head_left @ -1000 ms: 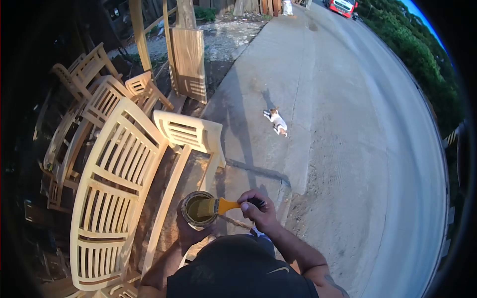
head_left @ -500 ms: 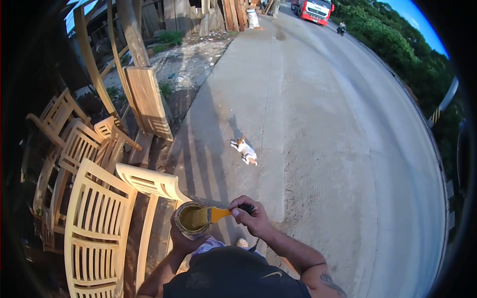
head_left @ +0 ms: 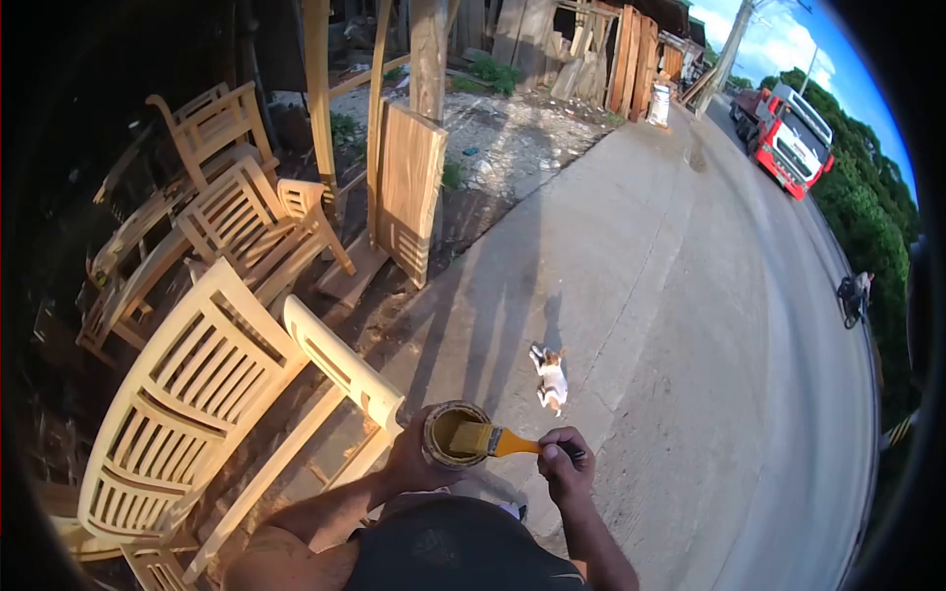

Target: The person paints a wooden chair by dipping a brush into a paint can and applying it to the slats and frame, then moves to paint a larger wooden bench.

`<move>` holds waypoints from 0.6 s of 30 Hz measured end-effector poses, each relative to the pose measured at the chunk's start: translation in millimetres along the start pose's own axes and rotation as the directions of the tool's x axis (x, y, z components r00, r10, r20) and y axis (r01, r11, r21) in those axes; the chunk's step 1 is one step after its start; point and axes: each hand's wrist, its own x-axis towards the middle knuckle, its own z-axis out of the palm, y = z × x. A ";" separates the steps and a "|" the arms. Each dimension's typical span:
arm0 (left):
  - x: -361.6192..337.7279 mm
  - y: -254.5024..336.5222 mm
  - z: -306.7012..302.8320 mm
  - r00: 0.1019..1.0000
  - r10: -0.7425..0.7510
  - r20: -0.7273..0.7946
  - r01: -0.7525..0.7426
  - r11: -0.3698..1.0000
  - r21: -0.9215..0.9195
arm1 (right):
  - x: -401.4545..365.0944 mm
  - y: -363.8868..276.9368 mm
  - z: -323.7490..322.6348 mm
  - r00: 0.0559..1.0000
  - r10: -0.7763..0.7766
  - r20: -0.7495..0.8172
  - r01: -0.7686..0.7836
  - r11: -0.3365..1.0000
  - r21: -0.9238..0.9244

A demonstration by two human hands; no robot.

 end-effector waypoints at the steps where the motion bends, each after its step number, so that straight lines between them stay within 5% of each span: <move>1: 5.1 -1.2 -4.7 0.999 -0.001 -0.033 0.001 1.000 -0.010 | 16.4 0.7 3.2 1.000 0.025 0.001 -0.025 0.997 0.074; 3: 26.5 -5.1 -13.6 0.996 0.030 -0.082 -0.032 0.999 -0.021 | 50.5 7.1 7.0 0.999 0.021 0.044 -0.029 0.981 0.192; 7: 50.9 -40.5 -11.0 0.936 0.169 -0.308 -0.273 0.901 -0.337 | 119.8 18.0 17.1 0.976 0.057 0.209 -0.098 0.976 0.194; 11: 53.7 -44.7 -26.9 0.920 -0.222 -0.322 0.210 0.975 -0.073 | 193.8 31.0 30.3 0.908 0.141 0.395 -0.207 0.970 0.129; 14: 68.2 -54.5 -15.6 0.858 -0.187 -0.478 0.267 0.958 0.104 | 252.9 38.7 34.9 0.820 0.192 0.539 -0.273 0.959 0.073; 17: 105.6 -35.8 6.0 0.687 -0.281 -0.670 0.488 0.862 0.139 | 311.7 46.8 36.8 0.714 0.206 0.669 -0.265 0.964 -0.013; 18: 115.0 -43.5 16.3 0.675 -0.168 -0.718 0.405 0.898 0.170 | 328.4 49.1 36.8 0.677 0.210 0.706 -0.244 0.968 -0.054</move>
